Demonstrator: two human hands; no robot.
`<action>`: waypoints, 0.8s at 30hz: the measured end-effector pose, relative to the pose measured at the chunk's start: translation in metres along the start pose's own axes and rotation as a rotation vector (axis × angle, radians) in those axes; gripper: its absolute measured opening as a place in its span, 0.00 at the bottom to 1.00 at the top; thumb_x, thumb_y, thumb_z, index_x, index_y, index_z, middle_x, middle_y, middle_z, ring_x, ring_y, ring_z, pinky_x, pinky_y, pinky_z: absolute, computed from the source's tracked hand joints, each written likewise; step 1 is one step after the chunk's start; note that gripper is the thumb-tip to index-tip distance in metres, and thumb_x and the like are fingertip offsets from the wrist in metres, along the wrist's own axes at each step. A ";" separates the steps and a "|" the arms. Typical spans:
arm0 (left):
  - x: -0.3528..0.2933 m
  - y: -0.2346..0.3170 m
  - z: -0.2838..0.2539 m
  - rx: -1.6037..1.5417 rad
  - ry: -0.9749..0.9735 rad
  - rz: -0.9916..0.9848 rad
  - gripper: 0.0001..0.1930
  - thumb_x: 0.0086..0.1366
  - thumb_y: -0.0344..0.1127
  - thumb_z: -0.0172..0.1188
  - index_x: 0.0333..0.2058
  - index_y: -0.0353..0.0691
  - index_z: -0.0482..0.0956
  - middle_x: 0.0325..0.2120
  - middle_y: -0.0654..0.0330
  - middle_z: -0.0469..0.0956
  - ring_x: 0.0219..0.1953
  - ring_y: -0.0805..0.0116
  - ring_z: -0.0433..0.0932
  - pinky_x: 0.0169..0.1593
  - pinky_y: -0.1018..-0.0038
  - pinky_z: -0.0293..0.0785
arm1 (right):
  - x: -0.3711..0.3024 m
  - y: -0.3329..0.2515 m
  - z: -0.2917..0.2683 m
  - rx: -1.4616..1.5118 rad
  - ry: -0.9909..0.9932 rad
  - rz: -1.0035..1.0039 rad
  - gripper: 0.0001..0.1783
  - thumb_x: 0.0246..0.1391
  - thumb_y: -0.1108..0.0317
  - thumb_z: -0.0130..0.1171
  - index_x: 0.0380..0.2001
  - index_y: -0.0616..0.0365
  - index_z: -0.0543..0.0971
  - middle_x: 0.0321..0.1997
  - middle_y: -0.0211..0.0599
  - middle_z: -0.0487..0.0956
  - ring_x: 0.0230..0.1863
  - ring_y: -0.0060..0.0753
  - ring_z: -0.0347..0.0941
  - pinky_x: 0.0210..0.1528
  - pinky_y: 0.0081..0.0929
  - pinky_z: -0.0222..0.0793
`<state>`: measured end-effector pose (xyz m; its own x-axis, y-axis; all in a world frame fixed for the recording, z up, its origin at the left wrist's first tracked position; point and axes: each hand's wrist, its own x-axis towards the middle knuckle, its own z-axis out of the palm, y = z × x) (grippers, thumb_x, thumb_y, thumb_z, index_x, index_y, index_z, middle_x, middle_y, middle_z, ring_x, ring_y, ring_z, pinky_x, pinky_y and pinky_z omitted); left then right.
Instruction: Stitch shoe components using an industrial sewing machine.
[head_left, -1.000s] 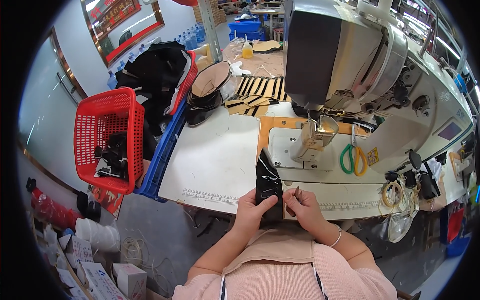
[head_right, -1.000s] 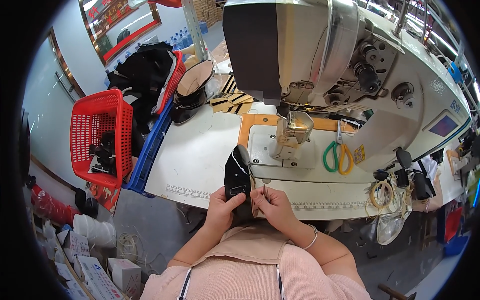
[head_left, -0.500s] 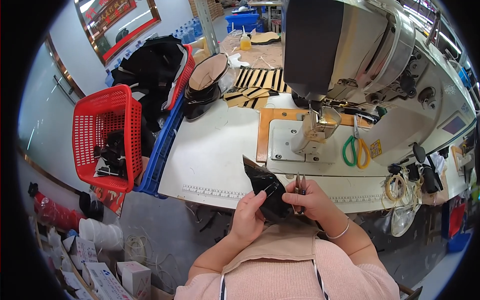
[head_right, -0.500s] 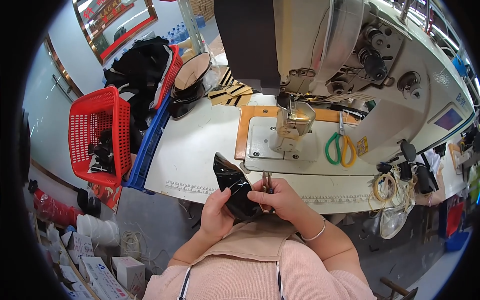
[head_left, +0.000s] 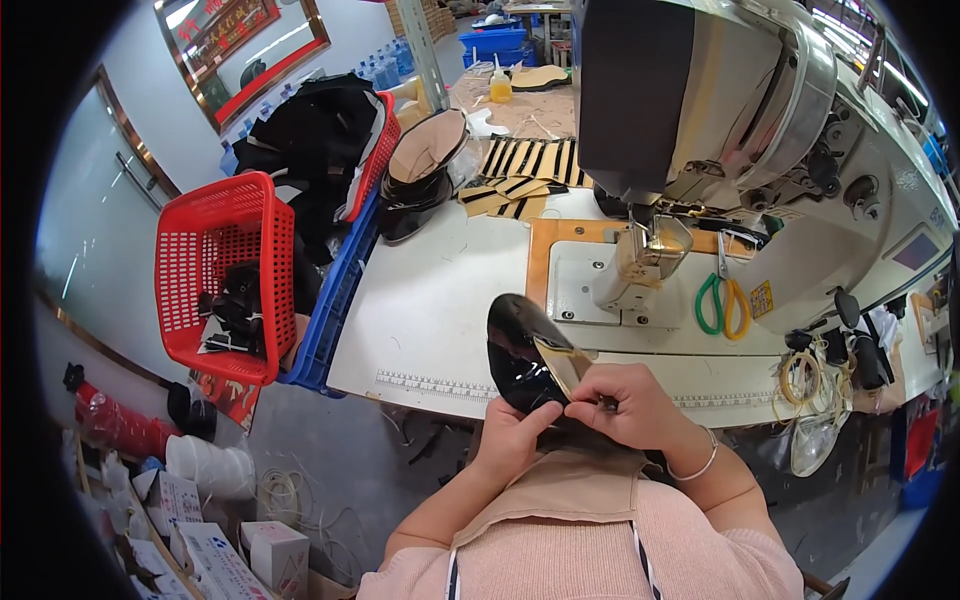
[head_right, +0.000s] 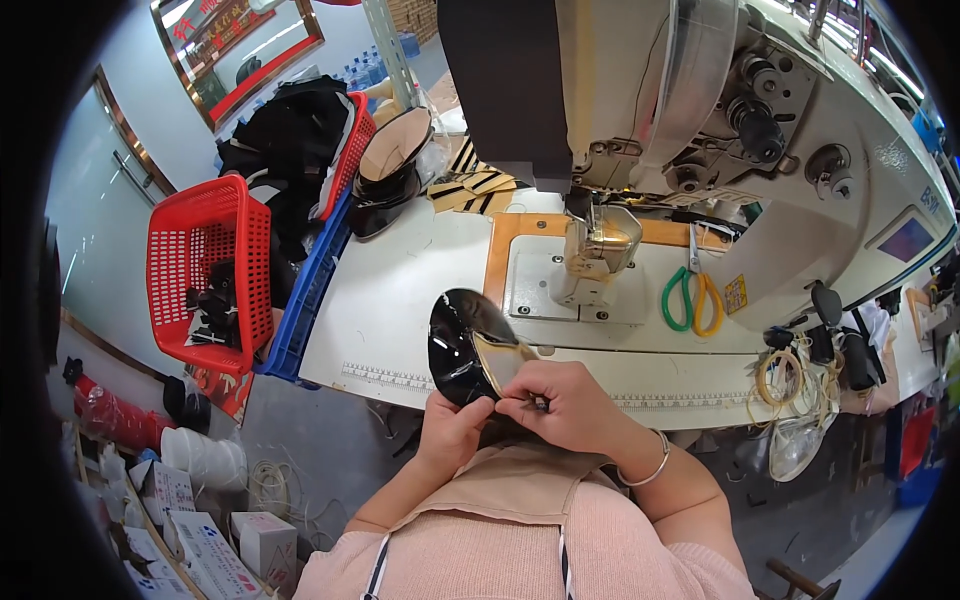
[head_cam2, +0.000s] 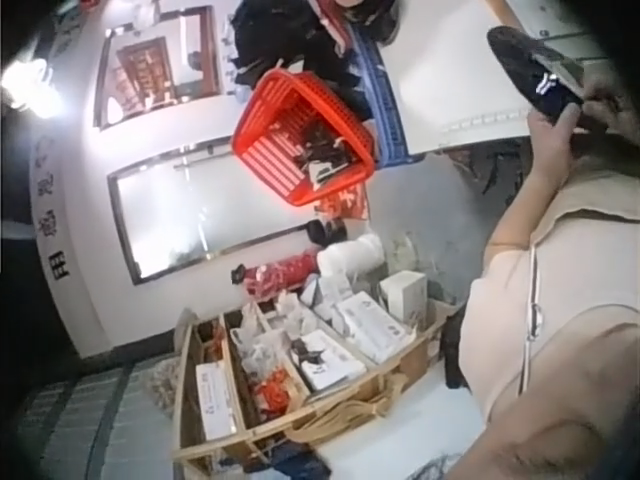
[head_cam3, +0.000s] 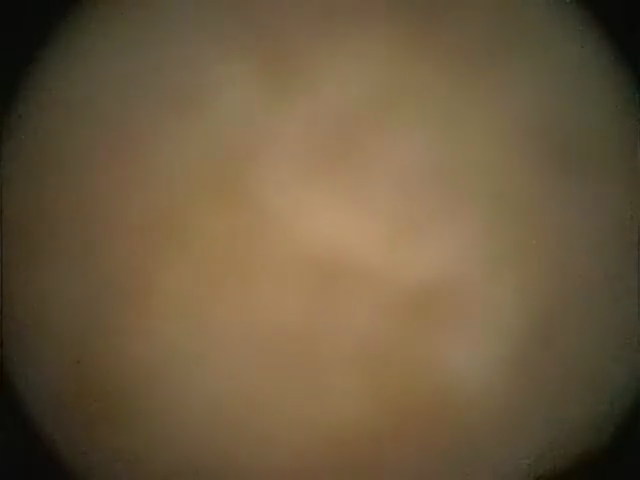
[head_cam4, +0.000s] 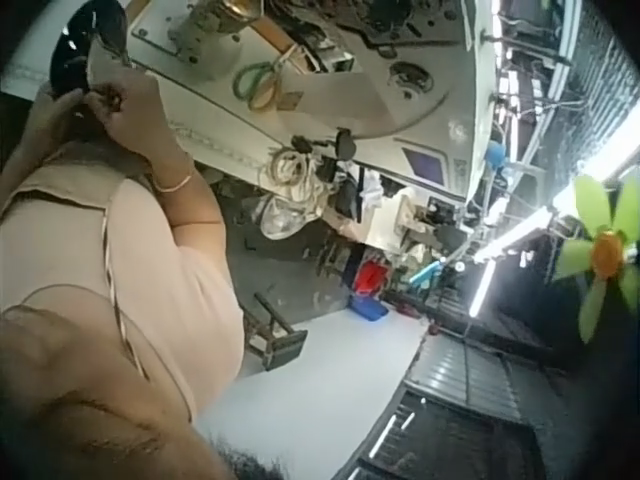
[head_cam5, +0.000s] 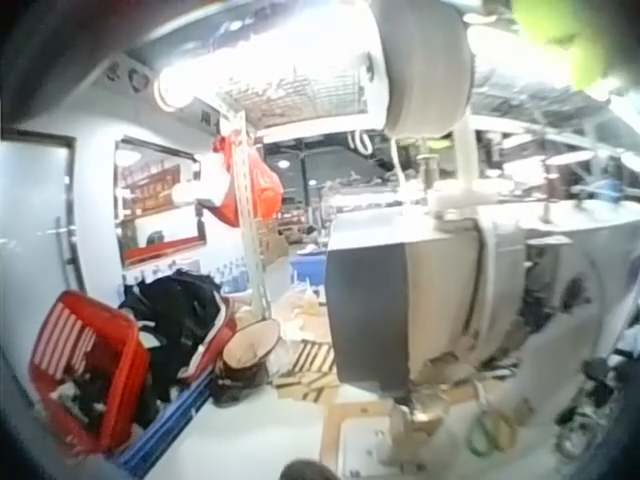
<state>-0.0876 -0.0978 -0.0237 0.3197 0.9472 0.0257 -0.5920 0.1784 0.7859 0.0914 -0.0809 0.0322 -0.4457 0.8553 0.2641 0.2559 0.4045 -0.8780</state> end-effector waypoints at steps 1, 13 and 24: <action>0.002 -0.006 -0.001 0.070 0.053 0.073 0.11 0.57 0.22 0.54 0.40 0.33 0.74 0.36 0.60 0.77 0.38 0.74 0.74 0.44 0.77 0.70 | 0.000 -0.002 0.002 -0.093 0.028 -0.041 0.06 0.43 0.72 0.62 0.23 0.60 0.75 0.19 0.36 0.72 0.20 0.32 0.67 0.23 0.25 0.63; 0.014 -0.021 -0.034 0.123 -0.144 0.118 0.09 0.50 0.18 0.59 0.31 0.34 0.75 0.41 0.52 0.71 0.48 0.64 0.69 0.49 0.71 0.69 | -0.008 -0.007 0.015 -0.538 0.151 -0.451 0.08 0.38 0.71 0.62 0.26 0.53 0.77 0.23 0.30 0.72 0.25 0.31 0.69 0.25 0.25 0.66; 0.016 -0.024 -0.040 0.048 -0.154 0.056 0.11 0.45 0.17 0.62 0.29 0.35 0.75 0.38 0.55 0.72 0.40 0.67 0.72 0.44 0.74 0.72 | -0.002 0.013 0.007 0.108 -0.120 0.127 0.05 0.44 0.73 0.60 0.28 0.61 0.77 0.23 0.39 0.76 0.24 0.34 0.72 0.29 0.23 0.66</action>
<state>-0.0980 -0.0767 -0.0675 0.3991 0.9025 0.1620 -0.5771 0.1100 0.8092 0.0891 -0.0796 0.0177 -0.5163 0.8501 0.1044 0.2264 0.2530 -0.9406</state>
